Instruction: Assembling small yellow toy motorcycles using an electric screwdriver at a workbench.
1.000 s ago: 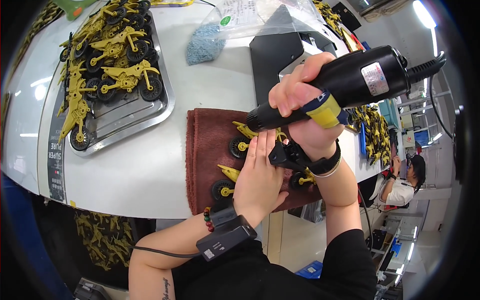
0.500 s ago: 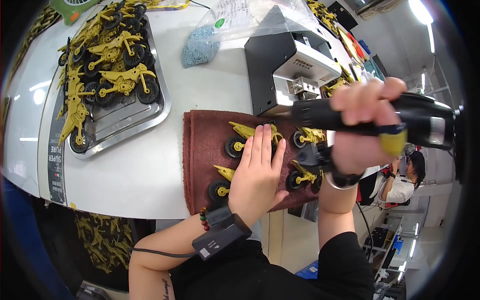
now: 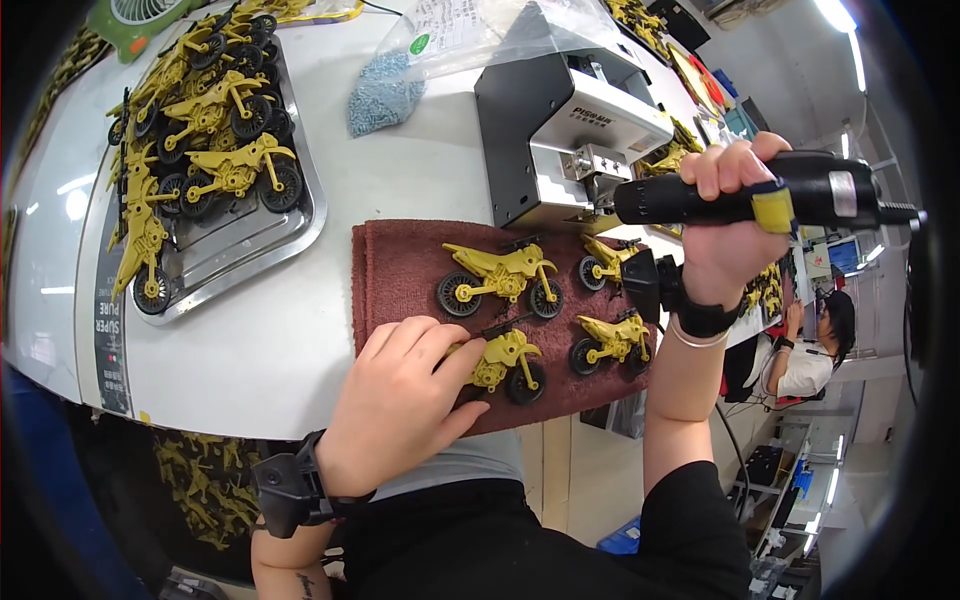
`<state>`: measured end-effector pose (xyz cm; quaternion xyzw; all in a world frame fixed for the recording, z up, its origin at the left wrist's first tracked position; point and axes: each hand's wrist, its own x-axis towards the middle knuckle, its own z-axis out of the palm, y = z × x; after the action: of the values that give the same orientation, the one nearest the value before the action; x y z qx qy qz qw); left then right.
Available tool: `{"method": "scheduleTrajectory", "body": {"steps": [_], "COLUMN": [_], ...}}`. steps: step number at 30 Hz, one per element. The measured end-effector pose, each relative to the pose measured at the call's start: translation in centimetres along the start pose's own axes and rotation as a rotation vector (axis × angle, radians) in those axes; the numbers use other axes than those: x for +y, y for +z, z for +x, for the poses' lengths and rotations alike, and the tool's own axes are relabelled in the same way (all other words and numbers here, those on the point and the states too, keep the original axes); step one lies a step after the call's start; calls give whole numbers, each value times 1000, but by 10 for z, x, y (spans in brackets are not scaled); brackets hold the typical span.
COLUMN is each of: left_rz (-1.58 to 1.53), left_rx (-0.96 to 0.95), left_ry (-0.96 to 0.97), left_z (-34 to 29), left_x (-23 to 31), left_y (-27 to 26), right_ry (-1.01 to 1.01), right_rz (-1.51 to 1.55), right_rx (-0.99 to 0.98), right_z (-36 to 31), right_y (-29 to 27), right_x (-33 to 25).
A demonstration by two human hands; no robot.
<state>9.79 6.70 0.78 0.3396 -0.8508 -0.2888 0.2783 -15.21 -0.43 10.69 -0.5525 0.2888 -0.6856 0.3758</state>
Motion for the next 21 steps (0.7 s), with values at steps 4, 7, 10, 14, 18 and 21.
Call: {"method": "scheduleTrajectory", "body": {"steps": [4, 7, 10, 14, 18, 21], "left_rz": [15, 27, 15, 48, 91, 63], "left_rx": [61, 91, 99, 126, 167, 157], "left_ry": [17, 32, 16, 11, -8, -16], "left_z": [3, 5, 5, 4, 0, 3], "left_x": [2, 3, 3, 2, 2, 1], "left_y": [9, 14, 15, 21, 26, 27], "right_ry": [-109, -143, -74, 19, 58, 103], "right_rz": [-48, -62, -37, 6, 97, 115], "right_rx": [-38, -39, -30, -104, -160, -285], "right_z": [-2, 0, 1, -9, -52, -78], "right_y": [1, 2, 2, 6, 32, 38], "right_x": [-11, -2, 2, -9, -23, -30]}}
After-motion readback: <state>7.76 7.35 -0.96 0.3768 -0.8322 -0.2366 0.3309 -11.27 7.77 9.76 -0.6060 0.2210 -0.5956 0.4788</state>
